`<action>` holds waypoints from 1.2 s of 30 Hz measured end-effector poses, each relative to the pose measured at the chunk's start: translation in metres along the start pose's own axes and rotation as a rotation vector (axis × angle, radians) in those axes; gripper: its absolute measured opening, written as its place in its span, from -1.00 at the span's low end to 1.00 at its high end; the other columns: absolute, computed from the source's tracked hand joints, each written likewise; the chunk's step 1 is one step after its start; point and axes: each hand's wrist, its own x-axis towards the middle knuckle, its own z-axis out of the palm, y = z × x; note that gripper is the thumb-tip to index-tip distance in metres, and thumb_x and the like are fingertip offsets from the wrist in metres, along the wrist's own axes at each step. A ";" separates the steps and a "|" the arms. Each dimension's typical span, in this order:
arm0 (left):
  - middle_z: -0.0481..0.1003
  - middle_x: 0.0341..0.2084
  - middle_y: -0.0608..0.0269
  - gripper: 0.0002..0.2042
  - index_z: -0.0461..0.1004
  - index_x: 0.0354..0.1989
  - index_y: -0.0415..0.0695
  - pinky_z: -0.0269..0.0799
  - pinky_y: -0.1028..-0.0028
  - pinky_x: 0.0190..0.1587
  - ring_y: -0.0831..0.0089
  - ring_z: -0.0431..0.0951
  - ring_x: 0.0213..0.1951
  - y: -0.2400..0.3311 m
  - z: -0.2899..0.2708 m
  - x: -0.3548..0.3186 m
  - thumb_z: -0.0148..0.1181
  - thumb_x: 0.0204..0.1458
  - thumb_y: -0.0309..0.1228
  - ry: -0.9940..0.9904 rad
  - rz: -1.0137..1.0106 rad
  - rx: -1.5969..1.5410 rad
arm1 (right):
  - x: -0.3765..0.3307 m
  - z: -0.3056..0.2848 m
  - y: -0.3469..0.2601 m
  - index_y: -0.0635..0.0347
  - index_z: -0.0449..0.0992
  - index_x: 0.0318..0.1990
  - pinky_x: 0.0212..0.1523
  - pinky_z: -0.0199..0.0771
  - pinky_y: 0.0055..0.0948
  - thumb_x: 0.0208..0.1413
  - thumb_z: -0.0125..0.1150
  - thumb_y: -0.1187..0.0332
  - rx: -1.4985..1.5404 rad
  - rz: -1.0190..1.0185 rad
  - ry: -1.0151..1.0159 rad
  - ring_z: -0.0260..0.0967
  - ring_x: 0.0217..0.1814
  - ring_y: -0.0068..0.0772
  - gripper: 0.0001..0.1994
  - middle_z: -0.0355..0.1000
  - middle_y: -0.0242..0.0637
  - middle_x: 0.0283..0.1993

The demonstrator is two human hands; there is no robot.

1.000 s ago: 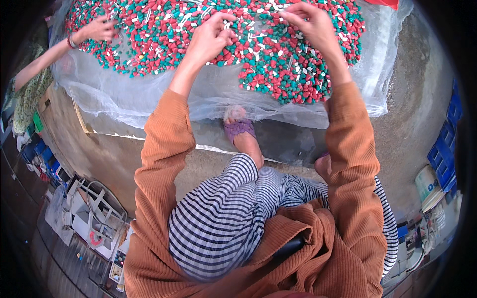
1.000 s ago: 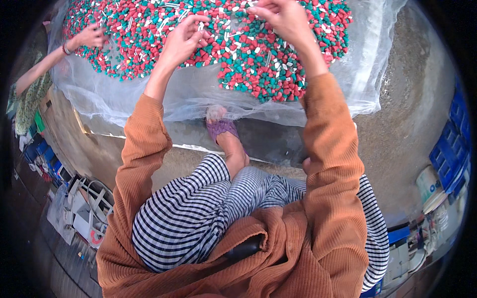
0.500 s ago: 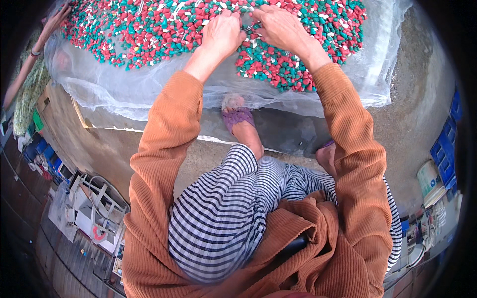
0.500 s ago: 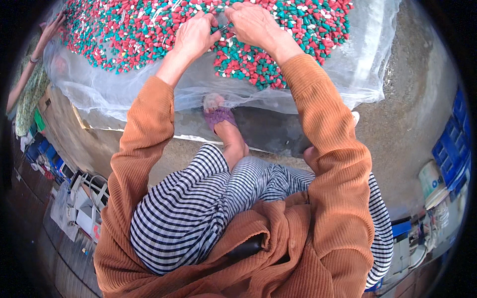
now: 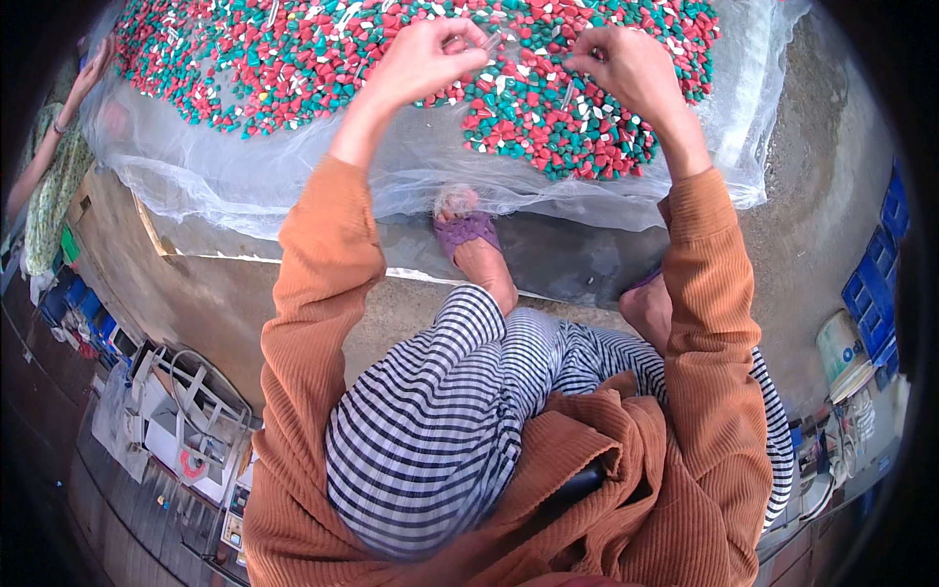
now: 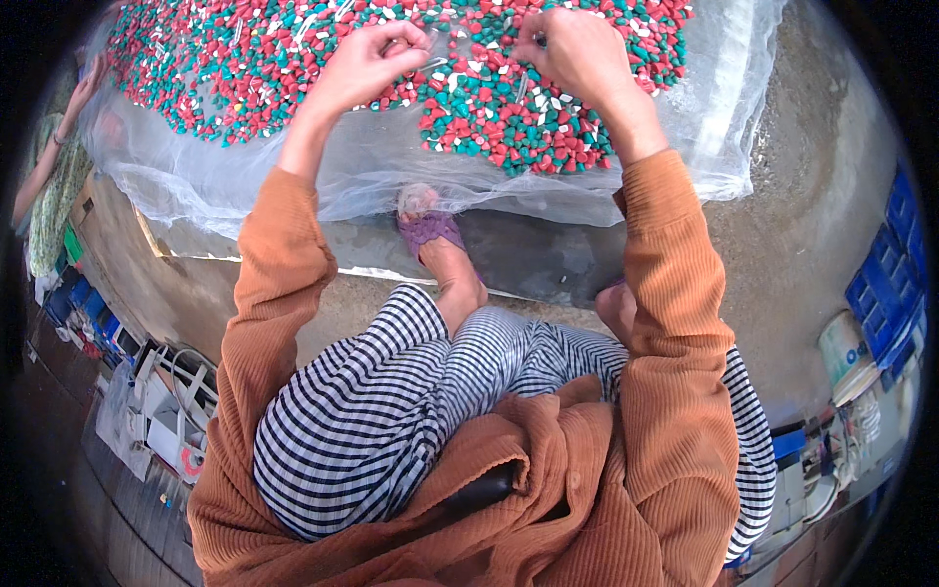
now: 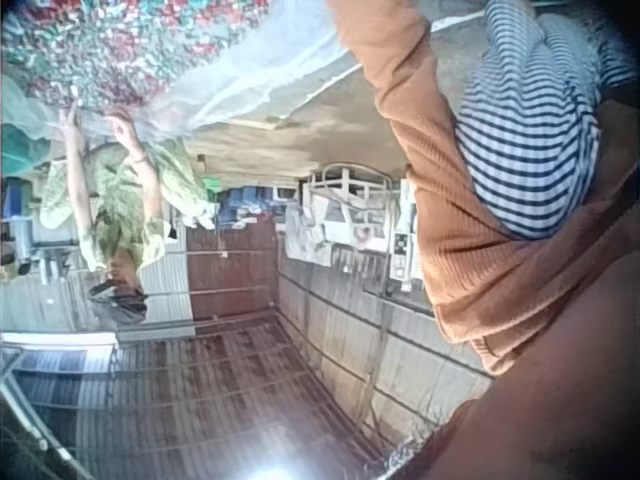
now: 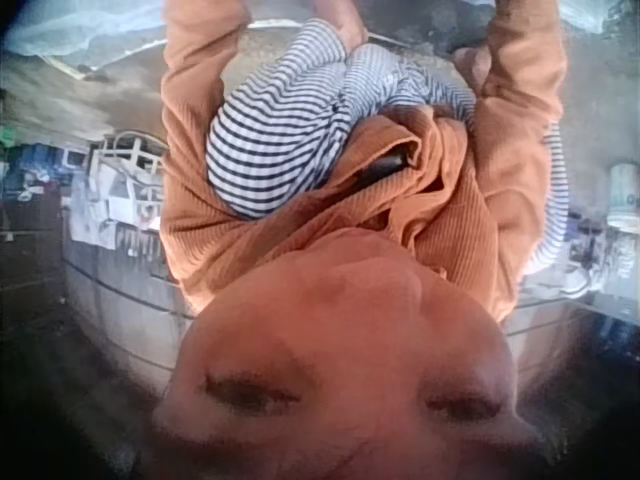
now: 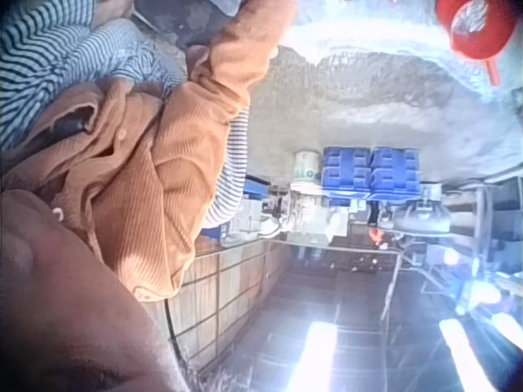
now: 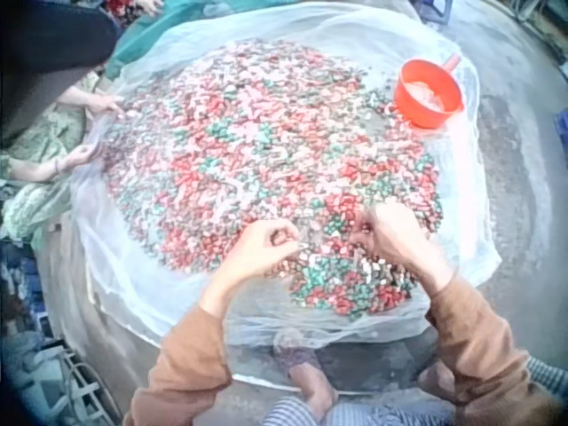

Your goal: The person sorts small red, green, and white plastic bottle caps spread on a large plastic sheet. They pick individual caps by hand and place them into a red scoop held by another person. The person continues this repetitive sorting process for the duration of the clip.

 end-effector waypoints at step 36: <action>0.50 -0.45 0.25 -0.56 0.27 0.27 0.00 0.38 0.51 -0.40 0.52 0.48 -0.47 0.002 -0.028 0.073 -0.08 0.18 -0.45 0.301 0.031 -0.219 | 0.083 0.013 0.027 0.08 0.51 0.02 -0.24 0.44 -0.34 0.20 0.04 0.13 0.740 0.322 0.302 0.51 -0.27 -0.26 -0.65 0.52 -0.19 -0.38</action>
